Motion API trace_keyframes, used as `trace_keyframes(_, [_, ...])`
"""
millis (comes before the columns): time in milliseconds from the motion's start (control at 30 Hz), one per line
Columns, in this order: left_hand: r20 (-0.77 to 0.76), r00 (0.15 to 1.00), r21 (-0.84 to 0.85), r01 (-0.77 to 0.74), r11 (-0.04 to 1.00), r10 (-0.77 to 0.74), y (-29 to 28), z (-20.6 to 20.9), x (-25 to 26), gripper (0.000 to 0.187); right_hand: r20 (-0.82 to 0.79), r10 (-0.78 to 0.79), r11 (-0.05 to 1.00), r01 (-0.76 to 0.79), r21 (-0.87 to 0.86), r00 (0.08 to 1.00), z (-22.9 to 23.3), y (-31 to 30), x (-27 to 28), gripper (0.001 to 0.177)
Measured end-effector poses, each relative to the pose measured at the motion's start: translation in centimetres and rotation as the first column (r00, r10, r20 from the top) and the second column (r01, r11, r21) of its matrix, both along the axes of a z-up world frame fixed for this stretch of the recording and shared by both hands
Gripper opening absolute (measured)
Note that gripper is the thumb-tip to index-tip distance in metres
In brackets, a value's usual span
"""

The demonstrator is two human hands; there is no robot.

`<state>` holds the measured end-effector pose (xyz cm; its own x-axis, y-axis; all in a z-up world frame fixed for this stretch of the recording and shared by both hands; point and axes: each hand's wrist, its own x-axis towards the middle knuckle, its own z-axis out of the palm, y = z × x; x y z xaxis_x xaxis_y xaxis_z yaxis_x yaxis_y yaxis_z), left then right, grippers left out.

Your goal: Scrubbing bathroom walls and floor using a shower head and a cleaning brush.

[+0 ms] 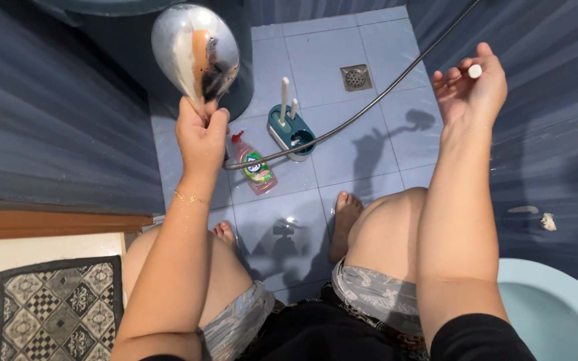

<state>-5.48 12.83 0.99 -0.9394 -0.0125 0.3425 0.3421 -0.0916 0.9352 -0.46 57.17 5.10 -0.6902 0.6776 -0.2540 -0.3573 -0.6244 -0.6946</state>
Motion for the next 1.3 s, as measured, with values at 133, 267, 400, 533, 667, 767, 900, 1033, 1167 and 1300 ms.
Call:
trace_keyframes(133, [0.019, 1.0, 0.033, 0.023, 0.999, -0.024, 1.7, 0.6, -0.3, 0.021, -0.017, -0.009, 1.0, 0.009, -0.001, 1.0, 0.1, 0.5, 0.5, 0.042])
trace_keyframes(267, [0.054, 0.997, 0.088, 0.047, 0.995, -0.052, 3.1, 1.0, -0.4, 0.019, -0.026, -0.025, 1.0, 0.025, -0.003, 0.999, 0.0, 1.1, 0.8, 0.043])
trace_keyframes(400, [0.048, 0.997, 0.082, 0.062, 0.995, -0.066, 4.5, 1.2, -0.1, 0.019, -0.03, -0.032, 0.999, 0.032, -0.009, 0.999, -0.3, 1.8, 1.1, 0.041])
trace_keyframes(533, [0.013, 0.998, 0.008, 0.062, 0.998, -0.062, 5.7, 2.0, -0.4, 0.02, -0.061, -0.027, 0.999, 0.024, -0.046, 0.998, -2.0, 3.9, 0.6, 0.022])
trace_keyframes(667, [-0.033, 0.998, -0.091, 0.049, 0.995, -0.052, 7.1, 3.1, -1.4, 0.02, -0.051, -0.07, 0.996, 0.068, -0.051, 0.996, -1.5, 4.2, 1.0, 0.013])
trace_keyframes(767, [-0.038, 0.995, -0.044, 0.089, 0.995, -0.091, 8.2, 3.5, -3.4, 0.017, -0.045, -0.124, 0.992, 0.123, -0.026, 0.991, -1.1, 4.4, 1.2, 0.014])
trace_keyframes(900, [-0.055, 0.978, 0.092, 0.207, 0.974, -0.203, 10.4, 5.1, -5.7, 0.013, -0.017, -0.221, 0.973, 0.222, 0.06, 0.975, -0.4, 4.5, 1.8, 0.026])
trace_keyframes(1033, [-0.053, 0.962, 0.162, 0.271, 0.949, -0.266, 12.9, 6.4, -6.0, 0.014, -0.015, -0.271, 0.955, 0.271, 0.119, 0.962, -0.6, 5.8, 2.6, 0.042])
trace_keyframes(1167, [-0.057, 0.951, 0.233, 0.31, 0.922, -0.305, 15.1, 6.5, -5.8, 0.012, -0.008, -0.31, 0.94, 0.308, 0.148, 0.951, -1.0, 7.1, 3.1, 0.044])
trace_keyframes(1300, [-0.043, 0.939, 0.265, 0.34, 0.902, -0.341, 17.0, 5.9, -5.5, 0.012, -0.019, -0.337, 0.935, 0.337, 0.112, 0.941, -1.1, 7.7, 3.7, 0.033])
